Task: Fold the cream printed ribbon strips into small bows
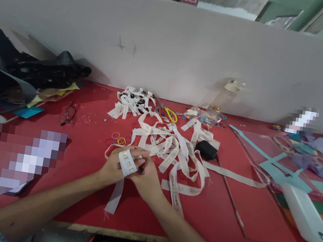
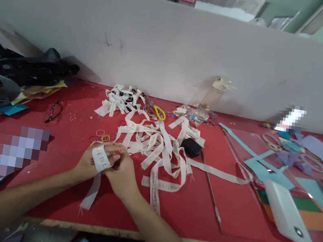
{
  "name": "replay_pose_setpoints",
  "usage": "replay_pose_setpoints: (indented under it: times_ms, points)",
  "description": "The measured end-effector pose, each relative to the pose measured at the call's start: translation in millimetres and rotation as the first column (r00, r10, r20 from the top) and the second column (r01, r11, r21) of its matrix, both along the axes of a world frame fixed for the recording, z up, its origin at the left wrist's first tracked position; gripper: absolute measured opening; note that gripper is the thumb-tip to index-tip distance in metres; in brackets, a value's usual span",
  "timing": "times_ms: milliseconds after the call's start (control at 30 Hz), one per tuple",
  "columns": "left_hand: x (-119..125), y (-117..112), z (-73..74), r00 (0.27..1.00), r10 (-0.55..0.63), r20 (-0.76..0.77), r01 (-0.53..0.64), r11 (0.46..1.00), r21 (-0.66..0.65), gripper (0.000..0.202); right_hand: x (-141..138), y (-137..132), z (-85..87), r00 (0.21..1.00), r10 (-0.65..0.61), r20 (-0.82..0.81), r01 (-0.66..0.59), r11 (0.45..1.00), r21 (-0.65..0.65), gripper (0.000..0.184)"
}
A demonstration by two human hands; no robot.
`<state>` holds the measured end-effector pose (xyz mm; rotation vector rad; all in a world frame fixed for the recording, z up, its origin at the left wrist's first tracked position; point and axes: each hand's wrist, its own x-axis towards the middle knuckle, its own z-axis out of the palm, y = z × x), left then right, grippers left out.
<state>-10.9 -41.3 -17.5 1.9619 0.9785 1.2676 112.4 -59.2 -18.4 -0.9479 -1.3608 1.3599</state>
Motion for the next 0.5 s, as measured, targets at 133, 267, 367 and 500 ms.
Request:
replay_pose_setpoints:
  times_ms: [133, 267, 367, 500]
  points:
    - [0.9, -1.1, 0.6, 0.999, 0.002, -0.052, 0.003, 0.997, 0.081, 0.026, -0.8, -2.7, -6.0, 0.99, -0.068, 0.12, 0.06, 0.996, 0.065, 0.026]
    - [-0.8, 0.2, 2.2, 0.989, -0.037, -0.143, 0.067, 0.976, 0.21, 0.031, 1.1, -2.1, -10.3, 0.992, -0.037, 0.117, 0.031, 0.998, 0.054, 0.032]
    - [-2.0, 2.0, 2.9, 0.977, -0.068, -0.202, 0.117, 0.963, 0.242, 0.038, 3.0, -0.9, -10.4, 0.991, -0.034, 0.131, 0.029, 0.999, 0.038, 0.037]
    - [-3.2, 5.0, 2.2, 0.963, -0.106, -0.247, 0.173, 0.948, 0.266, 0.044, 4.2, 0.2, -7.5, 0.994, -0.024, 0.109, 0.022, 1.0, 0.013, 0.034]
